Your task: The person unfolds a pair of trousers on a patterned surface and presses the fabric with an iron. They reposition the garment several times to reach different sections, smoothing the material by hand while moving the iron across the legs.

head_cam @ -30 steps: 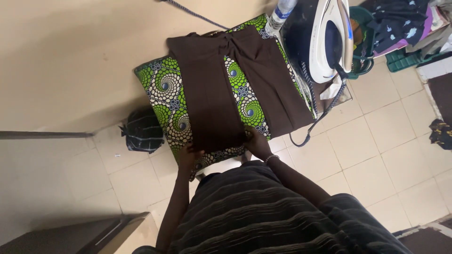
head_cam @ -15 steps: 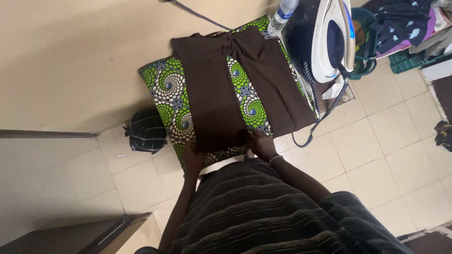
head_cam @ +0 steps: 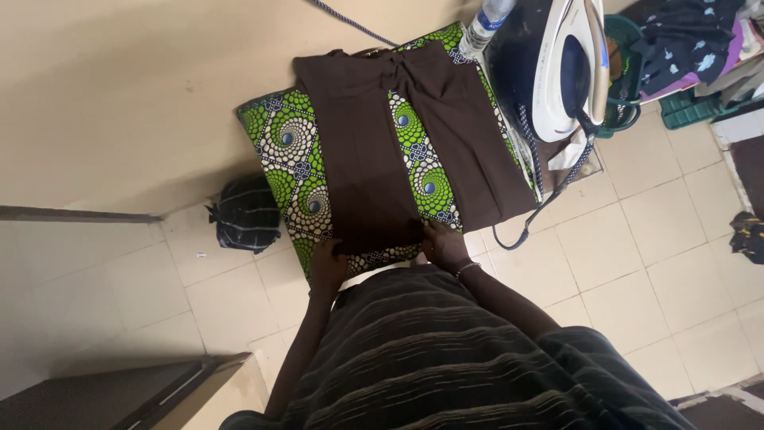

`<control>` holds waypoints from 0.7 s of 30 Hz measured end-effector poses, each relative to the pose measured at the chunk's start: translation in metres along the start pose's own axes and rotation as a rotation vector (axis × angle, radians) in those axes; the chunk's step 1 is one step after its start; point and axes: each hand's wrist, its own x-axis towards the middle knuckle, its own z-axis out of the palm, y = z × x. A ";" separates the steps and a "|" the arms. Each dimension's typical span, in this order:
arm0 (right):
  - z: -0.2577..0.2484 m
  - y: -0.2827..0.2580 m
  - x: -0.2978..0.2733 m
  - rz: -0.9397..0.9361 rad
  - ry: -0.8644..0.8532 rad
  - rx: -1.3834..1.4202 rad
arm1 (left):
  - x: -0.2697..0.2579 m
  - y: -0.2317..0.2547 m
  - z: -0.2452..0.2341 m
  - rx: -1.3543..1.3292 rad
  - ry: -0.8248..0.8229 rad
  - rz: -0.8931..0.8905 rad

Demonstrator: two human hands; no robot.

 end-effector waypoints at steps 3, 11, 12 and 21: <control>-0.012 -0.013 0.011 0.041 0.028 0.055 | 0.006 0.000 -0.001 0.017 -0.030 -0.033; 0.032 0.005 0.041 0.558 -0.089 0.005 | 0.009 -0.022 0.012 -0.322 0.030 -0.241; 0.033 0.007 0.044 0.559 -0.090 0.007 | 0.012 -0.017 0.008 -0.320 0.030 -0.242; 0.050 0.037 0.046 0.621 -0.063 0.206 | 0.015 -0.005 0.000 -0.288 -0.061 -0.427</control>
